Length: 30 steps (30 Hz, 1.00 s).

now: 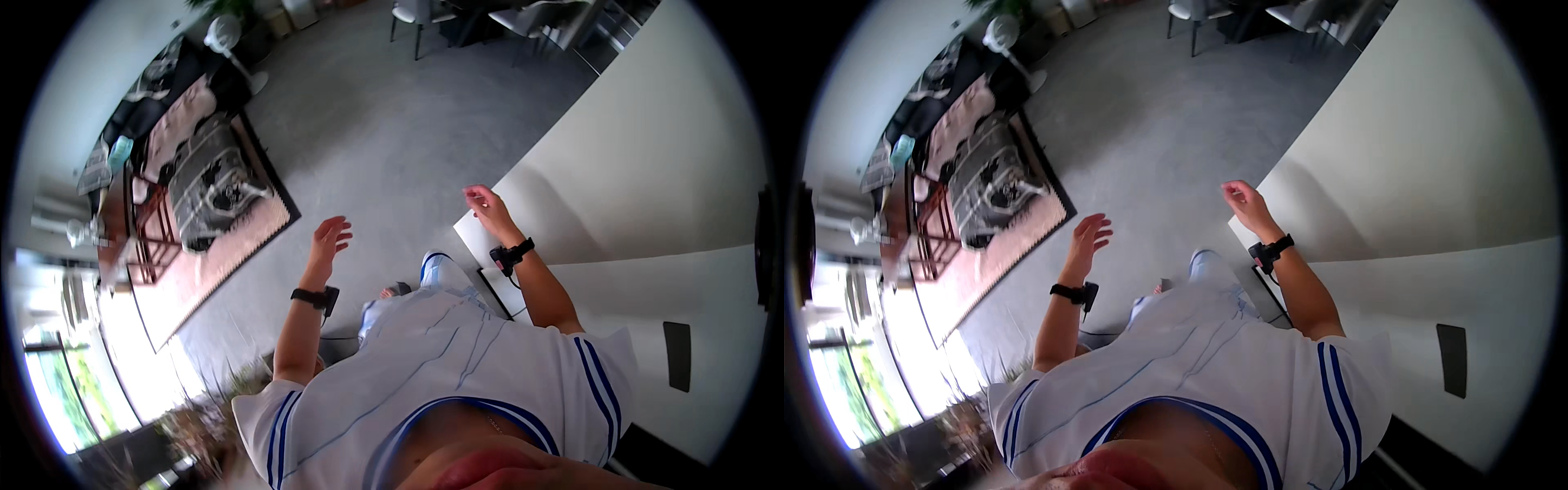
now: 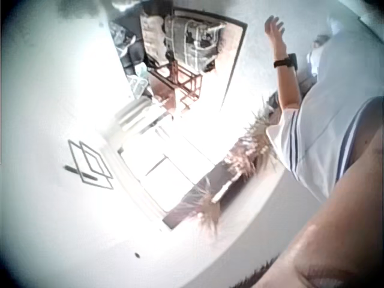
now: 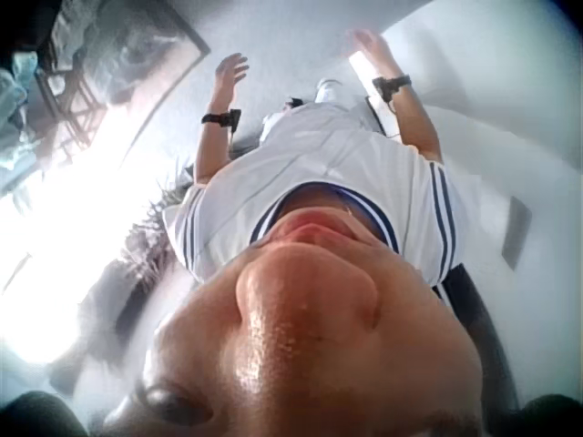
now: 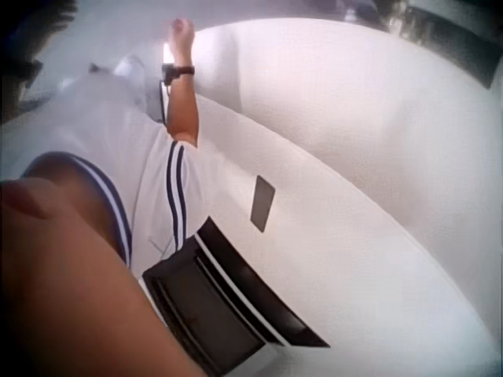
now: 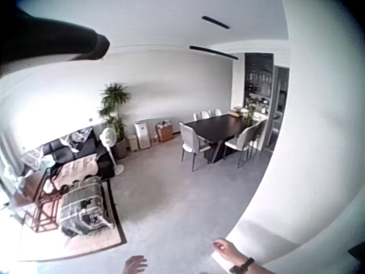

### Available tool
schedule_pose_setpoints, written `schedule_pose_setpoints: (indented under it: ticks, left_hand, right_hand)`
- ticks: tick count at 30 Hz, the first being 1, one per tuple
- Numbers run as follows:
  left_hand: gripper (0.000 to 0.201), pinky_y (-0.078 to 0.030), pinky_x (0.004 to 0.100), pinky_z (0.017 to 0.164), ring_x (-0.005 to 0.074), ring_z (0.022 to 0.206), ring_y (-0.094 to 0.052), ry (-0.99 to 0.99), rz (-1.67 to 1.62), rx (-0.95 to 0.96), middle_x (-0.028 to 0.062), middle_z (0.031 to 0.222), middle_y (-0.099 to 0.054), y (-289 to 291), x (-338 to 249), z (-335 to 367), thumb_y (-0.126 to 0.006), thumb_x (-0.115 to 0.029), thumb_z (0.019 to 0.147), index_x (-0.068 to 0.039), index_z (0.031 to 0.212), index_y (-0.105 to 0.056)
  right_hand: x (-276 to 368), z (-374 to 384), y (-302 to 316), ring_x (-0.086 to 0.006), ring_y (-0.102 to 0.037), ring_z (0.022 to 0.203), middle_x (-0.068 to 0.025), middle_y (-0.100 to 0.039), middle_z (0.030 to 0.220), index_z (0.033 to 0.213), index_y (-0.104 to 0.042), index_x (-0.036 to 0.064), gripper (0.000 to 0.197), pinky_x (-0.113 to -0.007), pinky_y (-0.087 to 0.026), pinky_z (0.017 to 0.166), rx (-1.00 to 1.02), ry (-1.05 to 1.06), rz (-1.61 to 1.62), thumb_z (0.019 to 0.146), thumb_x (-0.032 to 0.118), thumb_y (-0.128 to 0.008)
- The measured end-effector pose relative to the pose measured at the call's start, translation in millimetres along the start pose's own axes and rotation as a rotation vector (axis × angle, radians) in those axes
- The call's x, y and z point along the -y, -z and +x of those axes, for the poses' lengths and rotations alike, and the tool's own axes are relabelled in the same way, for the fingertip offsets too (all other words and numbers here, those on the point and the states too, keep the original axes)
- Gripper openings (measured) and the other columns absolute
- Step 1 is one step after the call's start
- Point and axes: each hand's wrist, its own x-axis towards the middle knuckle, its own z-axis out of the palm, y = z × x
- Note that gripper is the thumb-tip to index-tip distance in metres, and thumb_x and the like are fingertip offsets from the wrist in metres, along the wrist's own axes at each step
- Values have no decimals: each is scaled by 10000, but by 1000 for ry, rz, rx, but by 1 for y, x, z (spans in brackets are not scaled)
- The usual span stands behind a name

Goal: Remove an insect screen from a window and carry it to the bathroom.

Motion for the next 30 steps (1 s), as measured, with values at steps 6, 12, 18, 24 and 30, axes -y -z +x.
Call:
schedule_pose_setpoints:
  ticks: [6, 12, 18, 24, 30]
  left_hand:
    - [372, -555, 347, 931, 207, 1115, -726, -160, 47, 388, 88, 1284, -748, -116, -131, 255, -611, -263, 1112, -53, 1418, -652]
    - [418, -556, 345, 974, 217, 1158, -709, -22, 126, 640, 103, 1328, -714, -265, -226, 440, -594, -280, 1123, -29, 1457, -606]
    - [370, -555, 320, 907, 186, 1095, -724, 5, 145, 555, 84, 1284, -736, -306, -297, 656, -613, -236, 1107, -46, 1423, -643]
    - [373, -580, 299, 830, 206, 1056, -745, 166, 176, 454, 103, 1295, -730, -360, -338, 898, -598, -264, 1121, -52, 1427, -620]
    - [388, -553, 280, 841, 156, 1042, -722, -47, 117, 616, 84, 1274, -741, -537, -473, 1159, -617, -279, 1124, -26, 1417, -642]
  right_hand:
    - [-24, 206, 0, -80, -631, 901, 36, -696, 1030, 1288, -706, 124, 256, -285, -537, 735, -152, -187, 386, 1066, 250, -697]
    - [-55, 492, 6, -86, -632, 762, 8, -717, 892, 1155, -750, 100, 198, -282, -541, 713, -237, -71, 418, 1060, 268, -709]
    - [-39, 719, 121, -166, -720, 957, -71, -786, 1043, 1195, -748, 57, 247, -334, -577, 874, -241, -105, 398, 1067, 263, -700]
    - [-131, 811, 327, -137, -707, 955, -23, -766, 1055, 1236, -744, 71, 248, -302, -574, 833, -535, -255, 408, 1061, 243, -709]
    - [-105, 889, 521, -85, -679, 1014, 17, -737, 1139, 1268, -727, 87, 237, -264, -552, 839, -806, -293, 260, 1090, 231, -667]
